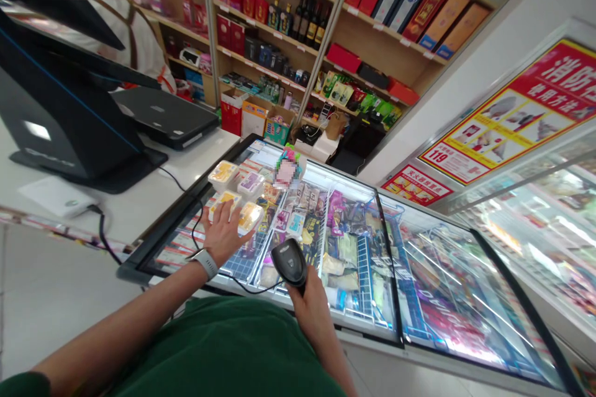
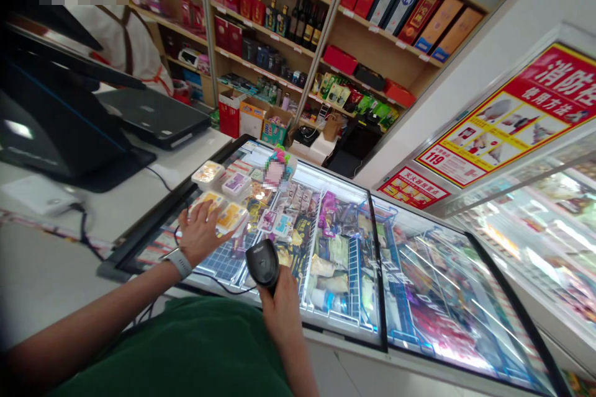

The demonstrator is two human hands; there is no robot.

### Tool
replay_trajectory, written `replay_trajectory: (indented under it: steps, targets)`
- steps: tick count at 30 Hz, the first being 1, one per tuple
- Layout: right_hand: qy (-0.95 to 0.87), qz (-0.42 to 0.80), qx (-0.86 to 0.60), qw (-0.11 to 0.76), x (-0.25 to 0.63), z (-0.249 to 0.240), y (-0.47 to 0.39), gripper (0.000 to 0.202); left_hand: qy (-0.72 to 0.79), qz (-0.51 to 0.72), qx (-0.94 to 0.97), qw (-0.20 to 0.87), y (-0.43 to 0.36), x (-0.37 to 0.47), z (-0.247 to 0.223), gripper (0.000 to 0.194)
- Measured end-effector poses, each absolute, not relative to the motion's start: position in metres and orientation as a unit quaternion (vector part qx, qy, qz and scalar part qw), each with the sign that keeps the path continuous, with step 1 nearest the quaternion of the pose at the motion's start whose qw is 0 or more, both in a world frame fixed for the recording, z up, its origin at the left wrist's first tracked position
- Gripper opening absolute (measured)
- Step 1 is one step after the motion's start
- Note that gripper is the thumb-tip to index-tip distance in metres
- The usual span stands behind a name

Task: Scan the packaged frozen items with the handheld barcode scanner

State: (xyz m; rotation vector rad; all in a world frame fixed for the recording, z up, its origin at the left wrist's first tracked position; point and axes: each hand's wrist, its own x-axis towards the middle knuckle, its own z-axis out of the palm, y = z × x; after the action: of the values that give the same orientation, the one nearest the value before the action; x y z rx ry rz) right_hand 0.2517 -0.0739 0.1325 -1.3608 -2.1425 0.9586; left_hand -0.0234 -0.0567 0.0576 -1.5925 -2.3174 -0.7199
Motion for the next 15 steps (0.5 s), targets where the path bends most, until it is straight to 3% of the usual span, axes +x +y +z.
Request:
replay_trajectory:
  steps: [4,7,10,15]
  targets:
    - [-0.76,0.349,-0.504,0.215,0.255,0.129,-0.072,0.021,-0.731,-0.278,-0.616,0.099,-0.054,-0.011,0.063,0.046]
    - [-0.748,0.345,-0.522,0.221,0.26,0.125,-0.07,0.021,-0.679,-0.285,-0.676,0.006,-0.045,0.01,0.062,0.039]
    - [-0.736,0.33,-0.542,0.234,0.268,0.12,-0.07,0.021,-0.708,-0.241,-0.655,-0.111,-0.027,0.038,0.054,0.047]
    - [-0.696,0.314,-0.596,0.25,0.284,0.111,-0.076,0.018,-0.77,-0.172,-0.594,-0.16,0.014,0.071,0.032,0.062]
